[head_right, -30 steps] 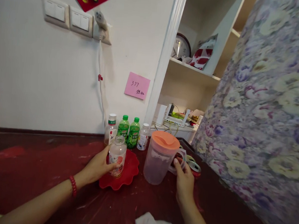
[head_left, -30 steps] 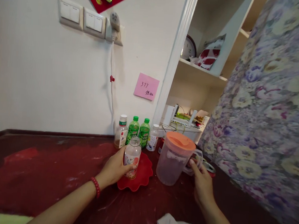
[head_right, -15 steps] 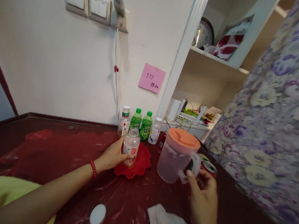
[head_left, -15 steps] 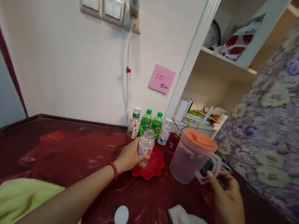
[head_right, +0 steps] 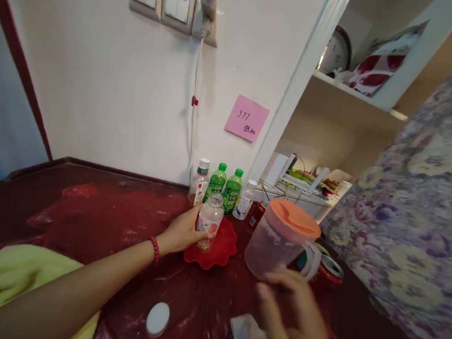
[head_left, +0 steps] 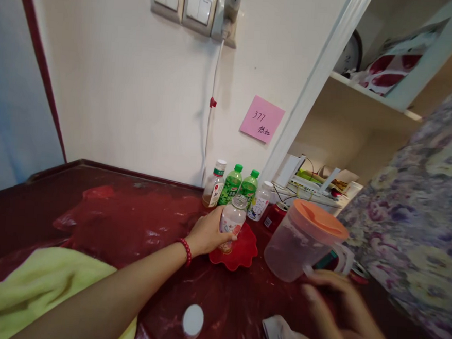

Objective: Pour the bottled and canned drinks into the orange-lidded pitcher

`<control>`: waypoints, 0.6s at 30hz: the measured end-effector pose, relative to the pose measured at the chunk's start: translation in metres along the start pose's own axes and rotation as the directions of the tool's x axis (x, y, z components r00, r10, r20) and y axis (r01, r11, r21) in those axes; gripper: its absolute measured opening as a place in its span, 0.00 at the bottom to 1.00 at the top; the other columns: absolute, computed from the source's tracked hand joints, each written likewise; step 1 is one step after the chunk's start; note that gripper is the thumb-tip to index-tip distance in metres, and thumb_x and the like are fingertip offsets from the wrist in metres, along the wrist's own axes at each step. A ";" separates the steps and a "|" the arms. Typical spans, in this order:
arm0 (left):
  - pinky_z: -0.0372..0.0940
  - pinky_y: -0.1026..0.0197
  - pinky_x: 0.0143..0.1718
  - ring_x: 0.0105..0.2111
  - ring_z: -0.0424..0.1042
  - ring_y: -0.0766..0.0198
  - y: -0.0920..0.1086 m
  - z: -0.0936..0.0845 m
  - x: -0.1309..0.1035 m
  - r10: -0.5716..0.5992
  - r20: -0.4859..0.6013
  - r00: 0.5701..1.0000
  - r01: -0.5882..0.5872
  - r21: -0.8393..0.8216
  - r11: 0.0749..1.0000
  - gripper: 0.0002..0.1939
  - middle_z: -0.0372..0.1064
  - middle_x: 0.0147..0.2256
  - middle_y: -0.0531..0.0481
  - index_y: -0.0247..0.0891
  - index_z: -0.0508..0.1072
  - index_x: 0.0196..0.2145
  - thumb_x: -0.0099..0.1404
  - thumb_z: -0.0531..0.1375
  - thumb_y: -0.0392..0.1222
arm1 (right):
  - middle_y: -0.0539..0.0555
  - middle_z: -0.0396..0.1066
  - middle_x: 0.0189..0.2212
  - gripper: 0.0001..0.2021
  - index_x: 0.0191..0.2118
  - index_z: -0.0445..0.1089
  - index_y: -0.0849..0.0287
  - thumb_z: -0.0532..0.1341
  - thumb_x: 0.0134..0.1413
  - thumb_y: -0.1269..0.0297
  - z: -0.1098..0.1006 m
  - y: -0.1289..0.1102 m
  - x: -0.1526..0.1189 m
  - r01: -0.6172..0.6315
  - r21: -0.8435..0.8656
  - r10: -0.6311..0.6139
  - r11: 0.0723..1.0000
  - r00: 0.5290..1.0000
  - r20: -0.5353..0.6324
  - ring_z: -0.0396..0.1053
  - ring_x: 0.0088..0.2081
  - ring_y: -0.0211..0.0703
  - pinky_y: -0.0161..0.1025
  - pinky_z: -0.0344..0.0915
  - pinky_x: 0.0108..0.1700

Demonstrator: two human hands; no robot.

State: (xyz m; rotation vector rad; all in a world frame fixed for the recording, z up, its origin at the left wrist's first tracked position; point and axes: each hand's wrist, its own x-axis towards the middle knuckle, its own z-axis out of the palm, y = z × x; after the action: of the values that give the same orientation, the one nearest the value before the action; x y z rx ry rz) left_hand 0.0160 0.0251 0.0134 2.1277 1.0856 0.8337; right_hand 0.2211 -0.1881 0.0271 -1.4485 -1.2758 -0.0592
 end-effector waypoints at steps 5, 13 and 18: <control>0.68 0.51 0.57 0.56 0.75 0.44 0.004 -0.003 -0.002 -0.019 0.007 1.000 0.019 0.006 1.000 0.35 0.76 0.57 0.43 0.45 0.67 0.60 0.56 0.72 0.46 | 0.57 0.75 0.49 0.22 0.58 0.73 0.48 0.67 0.58 0.54 0.080 -0.031 -0.020 0.304 0.044 -0.202 0.952 0.512 0.835 0.74 0.48 0.53 0.45 0.71 0.49; 0.69 0.52 0.54 0.54 0.77 0.45 0.004 -0.002 -0.003 -0.026 -0.003 1.000 0.026 0.023 0.999 0.34 0.77 0.55 0.44 0.44 0.68 0.58 0.56 0.71 0.47 | 0.54 0.76 0.47 0.28 0.51 0.78 0.38 0.76 0.40 0.47 0.142 -0.021 -0.044 0.517 -0.113 -0.050 0.849 0.292 0.955 0.76 0.43 0.61 0.54 0.74 0.46; 0.69 0.52 0.53 0.54 0.77 0.44 0.003 -0.003 -0.004 -0.031 0.019 0.999 0.031 0.024 0.999 0.35 0.77 0.55 0.45 0.45 0.67 0.60 0.57 0.70 0.50 | 0.57 0.74 0.49 0.18 0.54 0.74 0.52 0.63 0.59 0.70 0.100 -0.046 0.025 0.300 0.148 -0.309 0.942 0.610 0.730 0.73 0.51 0.50 0.44 0.69 0.55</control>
State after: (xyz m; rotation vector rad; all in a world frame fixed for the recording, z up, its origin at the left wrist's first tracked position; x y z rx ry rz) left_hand 0.0134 0.0212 0.0161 2.1289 1.1208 0.7876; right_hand 0.1406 -0.1106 0.0391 -1.2513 -2.2009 0.3612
